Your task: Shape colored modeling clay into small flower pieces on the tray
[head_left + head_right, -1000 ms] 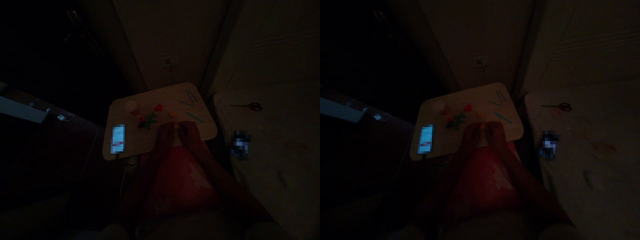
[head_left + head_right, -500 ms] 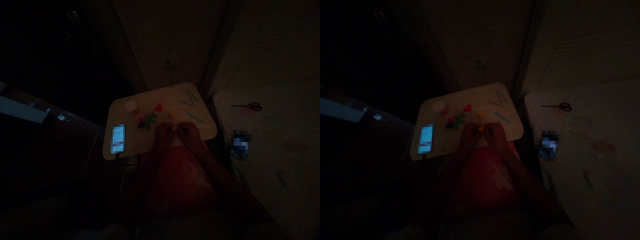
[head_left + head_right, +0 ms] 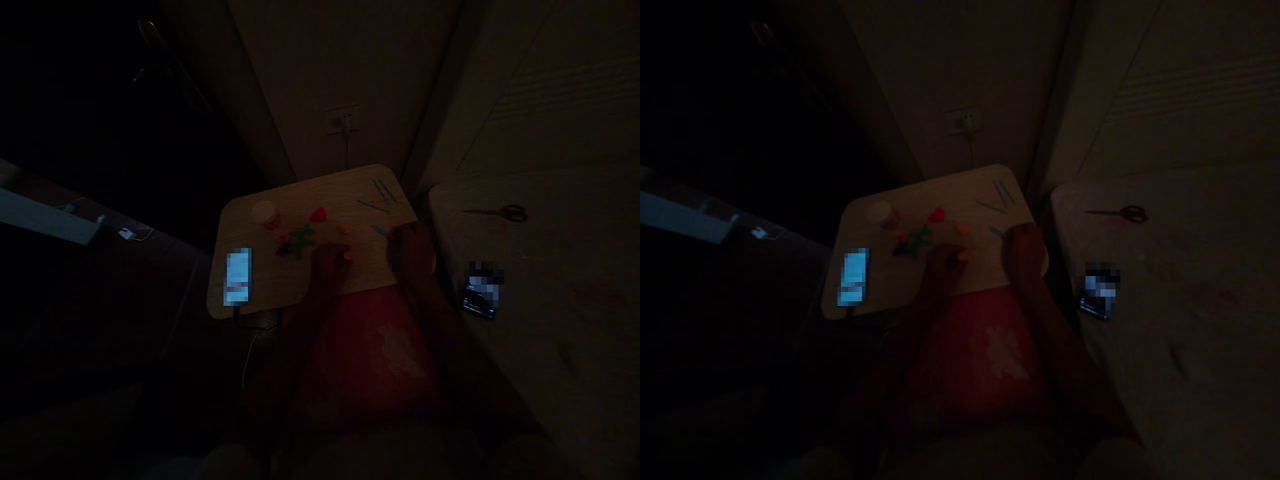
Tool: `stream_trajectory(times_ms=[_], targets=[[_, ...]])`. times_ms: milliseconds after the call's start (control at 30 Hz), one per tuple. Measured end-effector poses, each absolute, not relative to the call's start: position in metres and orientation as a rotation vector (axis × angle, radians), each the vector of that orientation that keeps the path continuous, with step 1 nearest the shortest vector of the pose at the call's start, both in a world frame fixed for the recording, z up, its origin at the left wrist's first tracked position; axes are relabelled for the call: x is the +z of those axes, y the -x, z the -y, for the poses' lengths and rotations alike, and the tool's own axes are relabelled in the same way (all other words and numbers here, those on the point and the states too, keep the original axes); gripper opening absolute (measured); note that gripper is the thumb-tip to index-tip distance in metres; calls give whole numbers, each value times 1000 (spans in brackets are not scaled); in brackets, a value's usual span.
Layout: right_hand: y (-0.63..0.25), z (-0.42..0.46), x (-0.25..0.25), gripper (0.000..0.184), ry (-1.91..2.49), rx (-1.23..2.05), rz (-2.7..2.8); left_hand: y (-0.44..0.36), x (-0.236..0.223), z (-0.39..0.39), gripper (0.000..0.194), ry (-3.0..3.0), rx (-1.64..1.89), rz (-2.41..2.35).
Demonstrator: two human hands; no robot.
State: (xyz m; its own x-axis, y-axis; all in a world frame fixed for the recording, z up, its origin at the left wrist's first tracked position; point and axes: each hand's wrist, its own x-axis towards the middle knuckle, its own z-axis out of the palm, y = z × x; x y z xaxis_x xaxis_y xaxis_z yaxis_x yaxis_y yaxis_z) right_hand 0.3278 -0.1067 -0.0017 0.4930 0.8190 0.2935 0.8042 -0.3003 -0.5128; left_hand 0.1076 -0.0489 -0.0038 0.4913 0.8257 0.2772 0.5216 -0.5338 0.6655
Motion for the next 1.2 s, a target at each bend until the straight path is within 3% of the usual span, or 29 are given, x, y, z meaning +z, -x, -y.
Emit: stream_trajectory(times_ms=[133, 400, 533, 733, 833, 1200], targets=[[-323, 104, -4, 24, 2141, -35, 1371, -106, -6, 48, 28, -2202, 847, -1111], [-321, 112, 9, 20, 2263, 111, 1511, -105, -5, 48, 13, -2027, 874, -1131], [-316, 116, 11, 13, 1909, 389, 1570, -106, -5, 48, 16, -2058, 856, -1106], [-310, 109, 10, 22, 1486, 712, 1567, -106, -6, 48, 24, -2176, 843, -1175], [-307, 97, 12, 21, 1566, 772, 1638, -105, -6, 48, 32, -2295, 792, -1159], [-298, 80, 20, 21, 1840, 663, 1794, -103, 0, 41, 22, -2313, 711, -1251]])
